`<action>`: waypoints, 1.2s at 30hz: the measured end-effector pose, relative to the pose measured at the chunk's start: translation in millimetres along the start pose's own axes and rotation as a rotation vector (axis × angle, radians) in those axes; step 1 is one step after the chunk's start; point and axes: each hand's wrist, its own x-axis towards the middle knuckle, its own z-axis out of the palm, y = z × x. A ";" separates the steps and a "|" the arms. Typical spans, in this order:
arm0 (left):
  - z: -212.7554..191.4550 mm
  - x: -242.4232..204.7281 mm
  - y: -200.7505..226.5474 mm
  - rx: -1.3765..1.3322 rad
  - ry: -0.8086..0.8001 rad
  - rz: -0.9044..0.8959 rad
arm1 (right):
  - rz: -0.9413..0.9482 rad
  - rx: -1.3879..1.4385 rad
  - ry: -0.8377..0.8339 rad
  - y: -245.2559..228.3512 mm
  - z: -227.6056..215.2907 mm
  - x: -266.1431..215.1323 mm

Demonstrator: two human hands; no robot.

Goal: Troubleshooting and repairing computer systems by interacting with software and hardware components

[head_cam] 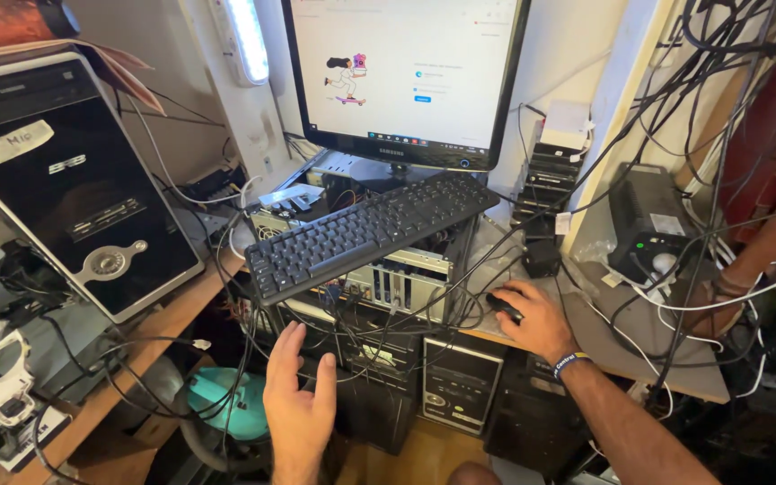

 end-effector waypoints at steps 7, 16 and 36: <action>-3.2 0.4 0.6 0.002 -0.003 -0.027 | 0.000 -0.004 -0.024 -0.7 -0.9 -1.0; -2.2 0.1 2.4 -0.025 -0.014 -0.031 | 0.022 -0.025 -0.047 -2.8 -2.3 0.3; -6.3 0.7 -0.2 -0.019 -0.004 -0.015 | 0.047 -0.008 -0.084 -2.0 -1.0 -0.8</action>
